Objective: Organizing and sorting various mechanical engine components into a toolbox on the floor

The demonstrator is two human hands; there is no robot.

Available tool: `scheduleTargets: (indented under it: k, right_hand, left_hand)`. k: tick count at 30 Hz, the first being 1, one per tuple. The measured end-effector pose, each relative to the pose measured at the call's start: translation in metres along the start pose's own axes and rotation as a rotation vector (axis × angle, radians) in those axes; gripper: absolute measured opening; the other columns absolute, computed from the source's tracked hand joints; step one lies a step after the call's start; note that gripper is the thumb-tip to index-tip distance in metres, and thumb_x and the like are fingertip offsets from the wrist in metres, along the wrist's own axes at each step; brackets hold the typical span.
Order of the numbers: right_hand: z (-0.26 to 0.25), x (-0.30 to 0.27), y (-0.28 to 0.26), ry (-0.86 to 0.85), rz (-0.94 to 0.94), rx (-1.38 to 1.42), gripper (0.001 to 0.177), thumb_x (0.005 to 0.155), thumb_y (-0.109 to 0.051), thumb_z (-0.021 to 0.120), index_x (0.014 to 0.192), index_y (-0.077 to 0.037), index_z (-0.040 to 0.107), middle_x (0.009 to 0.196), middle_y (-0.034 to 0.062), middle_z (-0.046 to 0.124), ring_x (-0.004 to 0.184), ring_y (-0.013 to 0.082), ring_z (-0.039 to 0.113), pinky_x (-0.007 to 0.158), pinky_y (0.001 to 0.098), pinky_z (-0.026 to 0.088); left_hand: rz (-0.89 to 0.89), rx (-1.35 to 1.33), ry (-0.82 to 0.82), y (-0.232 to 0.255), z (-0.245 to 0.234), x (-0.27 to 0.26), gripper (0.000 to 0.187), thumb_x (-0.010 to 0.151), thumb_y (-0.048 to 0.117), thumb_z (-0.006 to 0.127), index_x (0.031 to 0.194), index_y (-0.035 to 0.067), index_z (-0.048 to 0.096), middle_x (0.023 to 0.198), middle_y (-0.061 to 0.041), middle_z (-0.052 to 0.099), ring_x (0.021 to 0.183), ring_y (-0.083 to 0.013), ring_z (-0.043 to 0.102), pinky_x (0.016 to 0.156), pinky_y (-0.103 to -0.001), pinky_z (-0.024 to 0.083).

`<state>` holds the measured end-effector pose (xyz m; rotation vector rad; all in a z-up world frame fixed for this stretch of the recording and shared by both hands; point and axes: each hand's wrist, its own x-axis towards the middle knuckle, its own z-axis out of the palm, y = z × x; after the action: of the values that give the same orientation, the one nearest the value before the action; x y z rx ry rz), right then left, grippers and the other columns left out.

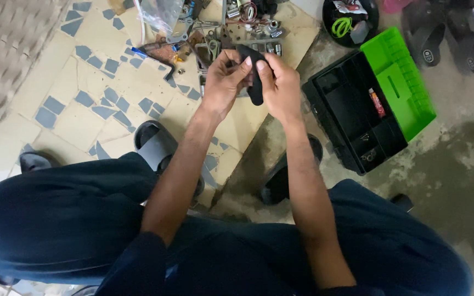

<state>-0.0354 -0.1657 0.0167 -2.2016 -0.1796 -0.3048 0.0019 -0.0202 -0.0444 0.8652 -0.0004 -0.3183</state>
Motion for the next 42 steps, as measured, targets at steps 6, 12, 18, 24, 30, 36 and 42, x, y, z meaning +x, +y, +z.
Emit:
scheduleTargets:
  k: [6, 12, 18, 24, 30, 36, 42]
  right_hand:
    - [0.005, -0.001, -0.005, 0.138, -0.044, 0.003, 0.027, 0.112, -0.023, 0.049, 0.108, -0.002, 0.065, 0.096, 0.0114, 0.070, 0.087, 0.0255, 0.066, 0.076, 0.0365, 0.049]
    - [0.002, -0.001, -0.014, 0.223, 0.241, 0.240, 0.035, 0.107, -0.033, 0.060, 0.080, -0.011, 0.060, 0.070, -0.0036, 0.051, 0.069, 0.0080, 0.042, 0.059, 0.0277, 0.033]
    - [0.003, 0.000, 0.018, 0.270, 0.422, 0.786, 0.022, 0.099, -0.020, 0.073, 0.109, -0.001, 0.075, 0.098, -0.0001, 0.073, 0.092, 0.0066, 0.063, 0.083, 0.0242, 0.054]
    - [0.002, 0.001, -0.017, 0.051, 0.304, 0.714, 0.045, 0.099, -0.035, 0.072, 0.130, -0.001, 0.069, 0.122, 0.0082, 0.074, 0.115, 0.0148, 0.067, 0.099, 0.0295, 0.055]
    - [0.013, -0.001, -0.008, 0.233, 0.367, 0.771, 0.019, 0.098, -0.021, 0.065, 0.084, -0.012, 0.057, 0.079, -0.0040, 0.048, 0.078, 0.0095, 0.043, 0.073, 0.0310, 0.038]
    - [0.010, -0.003, 0.000, 0.169, 0.454, 0.922, 0.021, 0.098, -0.022, 0.074, 0.090, -0.009, 0.060, 0.081, -0.0041, 0.048, 0.077, 0.0084, 0.045, 0.073, 0.0308, 0.039]
    - [0.021, -0.003, 0.011, 0.159, 0.477, 1.009, 0.014, 0.092, -0.015, 0.078, 0.089, -0.009, 0.066, 0.080, -0.0008, 0.066, 0.078, 0.0091, 0.060, 0.075, 0.0246, 0.048]
  left_hand:
    - [-0.024, -0.056, -0.058, 0.012, 0.008, -0.005, 0.022, 0.095, 0.011, 0.076, 0.095, 0.015, 0.054, 0.073, -0.007, 0.066, 0.068, -0.0194, 0.069, 0.064, -0.034, 0.060]
    - [0.037, 0.043, -0.068, 0.027, 0.015, -0.009, 0.036, 0.085, 0.003, 0.087, 0.103, 0.011, 0.058, 0.099, -0.016, 0.081, 0.083, -0.0236, 0.078, 0.074, -0.037, 0.066]
    - [0.430, 0.575, -0.119, 0.051, 0.022, -0.015, 0.034, 0.094, 0.000, 0.079, 0.114, 0.011, 0.054, 0.121, -0.016, 0.074, 0.115, -0.0276, 0.074, 0.101, -0.039, 0.065]
    - [0.594, 0.966, -0.173, 0.065, 0.030, -0.022, 0.036, 0.099, 0.000, 0.073, 0.126, 0.009, 0.051, 0.120, -0.008, 0.073, 0.115, -0.0237, 0.075, 0.102, -0.037, 0.060]
    - [0.447, 1.030, -0.174, 0.060, 0.038, -0.028, 0.042, 0.091, -0.003, 0.070, 0.125, 0.012, 0.052, 0.121, -0.003, 0.074, 0.119, -0.0177, 0.074, 0.100, -0.032, 0.056]
    - [0.526, 0.998, -0.169, 0.055, 0.035, -0.027, 0.038, 0.095, -0.002, 0.070, 0.127, 0.009, 0.052, 0.120, -0.007, 0.072, 0.115, -0.0214, 0.074, 0.102, -0.035, 0.059]
    - [0.626, 1.062, -0.166, 0.053, 0.027, -0.020, 0.036, 0.093, -0.007, 0.068, 0.123, 0.006, 0.052, 0.116, -0.009, 0.073, 0.108, -0.0226, 0.077, 0.095, -0.032, 0.064]
